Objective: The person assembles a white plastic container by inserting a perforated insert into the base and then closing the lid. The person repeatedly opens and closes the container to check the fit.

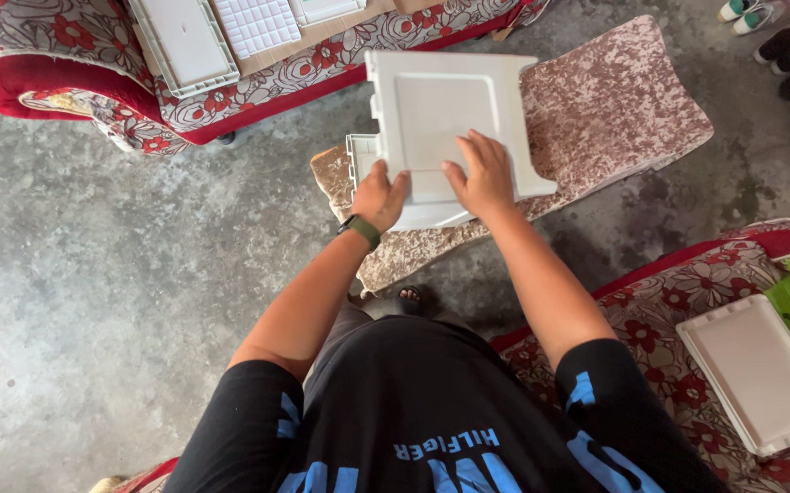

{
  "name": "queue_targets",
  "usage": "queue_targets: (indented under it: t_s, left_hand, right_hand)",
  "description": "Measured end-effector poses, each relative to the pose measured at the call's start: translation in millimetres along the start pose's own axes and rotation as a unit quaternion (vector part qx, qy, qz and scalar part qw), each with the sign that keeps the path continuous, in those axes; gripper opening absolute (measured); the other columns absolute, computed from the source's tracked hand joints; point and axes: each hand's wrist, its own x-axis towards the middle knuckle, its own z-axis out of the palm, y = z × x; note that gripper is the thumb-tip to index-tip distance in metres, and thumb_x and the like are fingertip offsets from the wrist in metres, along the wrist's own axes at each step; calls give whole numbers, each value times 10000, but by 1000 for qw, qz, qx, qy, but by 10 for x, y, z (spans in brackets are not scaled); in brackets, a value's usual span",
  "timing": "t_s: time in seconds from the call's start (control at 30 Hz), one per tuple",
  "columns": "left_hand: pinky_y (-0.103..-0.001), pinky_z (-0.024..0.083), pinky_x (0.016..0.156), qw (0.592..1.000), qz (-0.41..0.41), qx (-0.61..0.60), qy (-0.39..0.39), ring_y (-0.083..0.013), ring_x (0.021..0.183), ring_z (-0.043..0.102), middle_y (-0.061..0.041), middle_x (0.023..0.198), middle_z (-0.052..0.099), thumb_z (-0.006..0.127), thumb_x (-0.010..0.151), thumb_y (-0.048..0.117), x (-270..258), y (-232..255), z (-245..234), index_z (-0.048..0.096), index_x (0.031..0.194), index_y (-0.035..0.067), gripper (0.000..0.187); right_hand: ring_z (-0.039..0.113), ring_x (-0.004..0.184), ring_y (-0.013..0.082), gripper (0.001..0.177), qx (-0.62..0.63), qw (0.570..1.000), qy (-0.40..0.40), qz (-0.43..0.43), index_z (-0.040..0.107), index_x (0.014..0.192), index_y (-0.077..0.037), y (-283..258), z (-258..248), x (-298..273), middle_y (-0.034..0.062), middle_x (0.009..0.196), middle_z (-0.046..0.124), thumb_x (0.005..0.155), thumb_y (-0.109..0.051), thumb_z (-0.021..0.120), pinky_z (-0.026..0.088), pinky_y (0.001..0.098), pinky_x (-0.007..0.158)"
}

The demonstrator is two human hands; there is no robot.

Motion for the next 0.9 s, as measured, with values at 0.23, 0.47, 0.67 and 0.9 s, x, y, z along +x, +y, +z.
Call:
queue_targets:
  t_s: [0.23, 0.47, 0.67, 0.9]
  left_hand:
    - [-426, 545, 850, 975, 68, -186, -104, -329, 881, 717, -184, 898, 728, 328, 1026, 543, 170, 459, 259, 645, 1150, 22, 622]
    - [-413, 522, 876, 973, 81, -134, -170, -323, 908, 703, -152, 915, 736, 280, 1057, 580, 162, 710, 242, 690, 1057, 56, 666]
    - [-451, 556, 823, 994, 75, -70, -44, -357, 881, 725, -184, 936, 745, 477, 1020, 498, 111, 389, 365, 729, 1104, 85, 491]
    - [-459, 533, 931, 996, -87, 33, 9, -372, 1040, 704, -200, 1051, 749, 692, 874, 445, 306, -927, 355, 722, 1165, 90, 460]
  right_hand:
    - [485, 1370, 390, 547, 36, 990, 121, -56, 588, 1426, -48, -426, -138, -216, 200, 1473, 547, 929, -236, 719, 347, 531, 1159]
    - [518, 1317, 396, 637, 24, 990, 135, 12, 568, 1357, -22, -272, -447, -163, 214, 1426, 567, 833, -290, 814, 376, 539, 1113]
    - [486, 1329, 452, 667, -16, 992, 53, 113, 499, 1404, -2, -7, -560, -134, 256, 1443, 539, 888, -325, 771, 403, 549, 1097]
    - [386, 1405, 469, 838, -32, 979, -16, 202, 348, 1542, 4, 324, -677, -131, 285, 1526, 431, 893, -348, 744, 350, 535, 1143]
